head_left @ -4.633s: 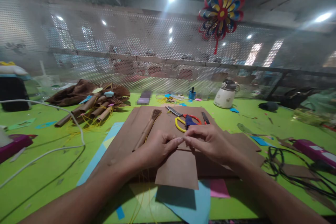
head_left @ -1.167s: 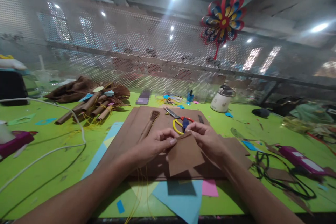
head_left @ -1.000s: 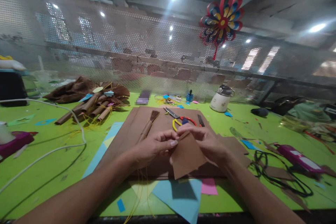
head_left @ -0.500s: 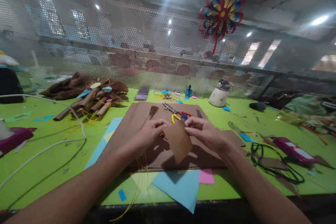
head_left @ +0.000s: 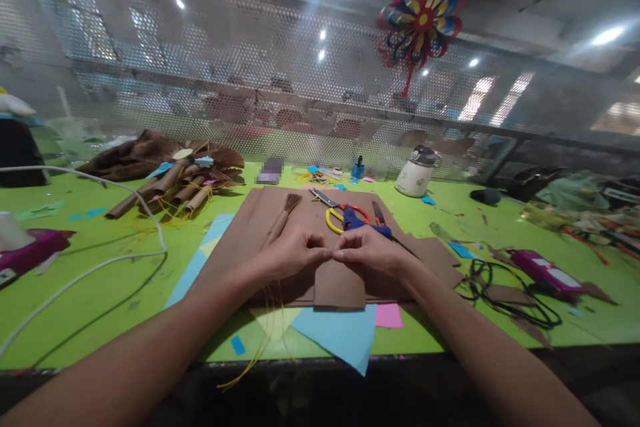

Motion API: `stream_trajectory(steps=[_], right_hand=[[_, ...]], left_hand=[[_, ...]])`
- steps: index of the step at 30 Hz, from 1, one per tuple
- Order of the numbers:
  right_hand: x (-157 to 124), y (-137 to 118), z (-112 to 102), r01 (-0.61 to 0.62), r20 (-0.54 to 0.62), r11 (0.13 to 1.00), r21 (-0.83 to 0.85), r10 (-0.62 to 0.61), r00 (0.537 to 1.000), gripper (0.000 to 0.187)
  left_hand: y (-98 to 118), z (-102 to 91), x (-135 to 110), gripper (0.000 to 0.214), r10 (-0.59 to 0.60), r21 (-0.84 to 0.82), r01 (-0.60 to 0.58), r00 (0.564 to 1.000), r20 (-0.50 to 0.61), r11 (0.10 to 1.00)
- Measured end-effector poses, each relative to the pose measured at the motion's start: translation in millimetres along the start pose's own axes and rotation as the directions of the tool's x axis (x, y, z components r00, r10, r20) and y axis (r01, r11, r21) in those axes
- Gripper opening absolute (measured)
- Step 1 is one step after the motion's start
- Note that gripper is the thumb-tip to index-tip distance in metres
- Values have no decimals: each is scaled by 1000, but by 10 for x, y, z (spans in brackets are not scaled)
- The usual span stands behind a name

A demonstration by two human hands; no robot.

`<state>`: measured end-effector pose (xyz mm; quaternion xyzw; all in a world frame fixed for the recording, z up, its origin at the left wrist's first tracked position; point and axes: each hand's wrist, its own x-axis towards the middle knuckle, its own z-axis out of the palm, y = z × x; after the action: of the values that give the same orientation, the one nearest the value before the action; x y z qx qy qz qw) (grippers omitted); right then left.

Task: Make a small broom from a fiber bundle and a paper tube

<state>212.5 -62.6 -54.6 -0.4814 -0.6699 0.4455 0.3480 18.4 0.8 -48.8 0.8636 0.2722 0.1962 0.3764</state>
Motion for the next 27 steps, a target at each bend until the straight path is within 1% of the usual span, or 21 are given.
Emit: stream_trajectory(steps=[2, 4, 8, 13, 15, 17, 18, 20, 24, 27], right_hand=[[-5, 17, -10, 41, 43, 988, -151, -34, 998, 27], [-15, 24, -18, 69, 86, 960, -270, -47, 995, 25], [-32, 39, -19, 81, 110, 930, -358, -44, 993, 18], [-33, 63, -2, 119, 134, 886, -447, -65, 989, 10], [-31, 64, 3, 167, 154, 834, -527, -99, 983, 11], [-31, 55, 7, 216, 185, 759, -614, -128, 974, 13], [-32, 47, 10, 232, 199, 727, -646, -133, 971, 14], [-39, 25, 18, 243, 211, 692, -680, -132, 968, 14], [-71, -39, 36, 239, 214, 650, -722, -119, 970, 13], [-114, -91, 44, 209, 204, 624, -753, -80, 976, 13]], left_hand=[[-40, -19, 1, 25, -19, 5, 19, 998, 56, 1000], [-64, -36, -3, 25, -10, 9, 9, 994, 109, 1000], [-68, -40, -19, 25, 32, 86, -50, 980, 196, 995], [-30, -20, -46, 21, 52, 284, -113, 976, 213, 952], [-24, -10, -52, 21, 68, 369, -141, 977, 204, 918], [-32, 0, -55, 21, 90, 432, -173, 974, 206, 885], [-38, 5, -56, 21, 98, 452, -188, 972, 215, 872], [-52, 13, -57, 21, 107, 470, -210, 966, 236, 857], [-46, 16, -60, 20, 129, 483, -240, 959, 252, 842], [-7, 11, -67, 20, 152, 491, -271, 951, 269, 828]])
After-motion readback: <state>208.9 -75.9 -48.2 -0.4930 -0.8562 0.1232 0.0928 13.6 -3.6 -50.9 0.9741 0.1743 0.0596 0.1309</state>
